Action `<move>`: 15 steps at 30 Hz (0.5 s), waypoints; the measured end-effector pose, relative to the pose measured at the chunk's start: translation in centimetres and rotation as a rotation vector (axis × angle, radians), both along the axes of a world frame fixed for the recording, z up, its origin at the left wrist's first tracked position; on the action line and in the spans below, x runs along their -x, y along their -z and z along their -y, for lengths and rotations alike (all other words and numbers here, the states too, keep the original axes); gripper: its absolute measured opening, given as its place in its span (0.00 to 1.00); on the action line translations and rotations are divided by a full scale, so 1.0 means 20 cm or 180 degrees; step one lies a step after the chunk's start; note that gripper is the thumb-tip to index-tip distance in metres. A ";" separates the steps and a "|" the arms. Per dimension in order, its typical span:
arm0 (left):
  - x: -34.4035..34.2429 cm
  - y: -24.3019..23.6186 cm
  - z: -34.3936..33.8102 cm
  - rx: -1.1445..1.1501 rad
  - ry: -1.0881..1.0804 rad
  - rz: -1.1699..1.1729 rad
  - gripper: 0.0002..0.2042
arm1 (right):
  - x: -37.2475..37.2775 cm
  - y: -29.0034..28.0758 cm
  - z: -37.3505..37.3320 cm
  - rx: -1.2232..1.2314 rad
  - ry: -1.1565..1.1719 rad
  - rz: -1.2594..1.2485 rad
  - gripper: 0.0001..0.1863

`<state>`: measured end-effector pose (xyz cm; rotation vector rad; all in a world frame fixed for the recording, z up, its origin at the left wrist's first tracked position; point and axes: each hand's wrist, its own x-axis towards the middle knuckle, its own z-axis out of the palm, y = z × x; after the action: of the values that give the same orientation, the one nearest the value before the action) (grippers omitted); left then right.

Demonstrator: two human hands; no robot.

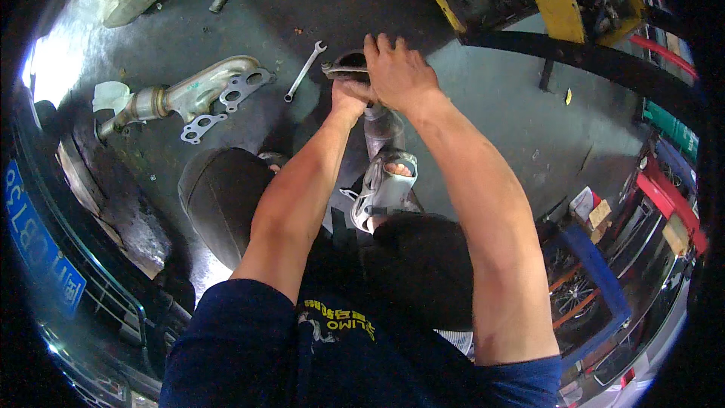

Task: The person sits on the garage floor and uses a wrench to tighten bolts on a removed exhaust manifold. They retrieve a bolt and a wrench from a nearby tool cart, fasten the manifold, then stand and spray a cleaning agent onto the part.

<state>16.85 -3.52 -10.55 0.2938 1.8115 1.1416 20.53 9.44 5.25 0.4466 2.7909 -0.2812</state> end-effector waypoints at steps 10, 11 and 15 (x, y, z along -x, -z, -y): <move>-0.01 -0.09 -0.03 -0.0095 -0.0686 0.0756 0.26 | 0.09 0.07 -0.15 0.0325 0.0346 0.0557 0.48; 0.00 -0.08 -0.04 0.0073 -0.0811 0.1006 0.26 | 0.10 0.09 -0.18 0.0361 0.0365 0.0497 0.48; -0.03 -0.05 -0.03 0.0050 -0.0746 0.0451 0.25 | 0.12 0.18 -0.26 0.0362 0.0192 0.0558 0.47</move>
<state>17.38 -2.85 -9.48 -0.0103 1.7608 1.2755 18.16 14.55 1.61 0.5032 2.5791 -0.3923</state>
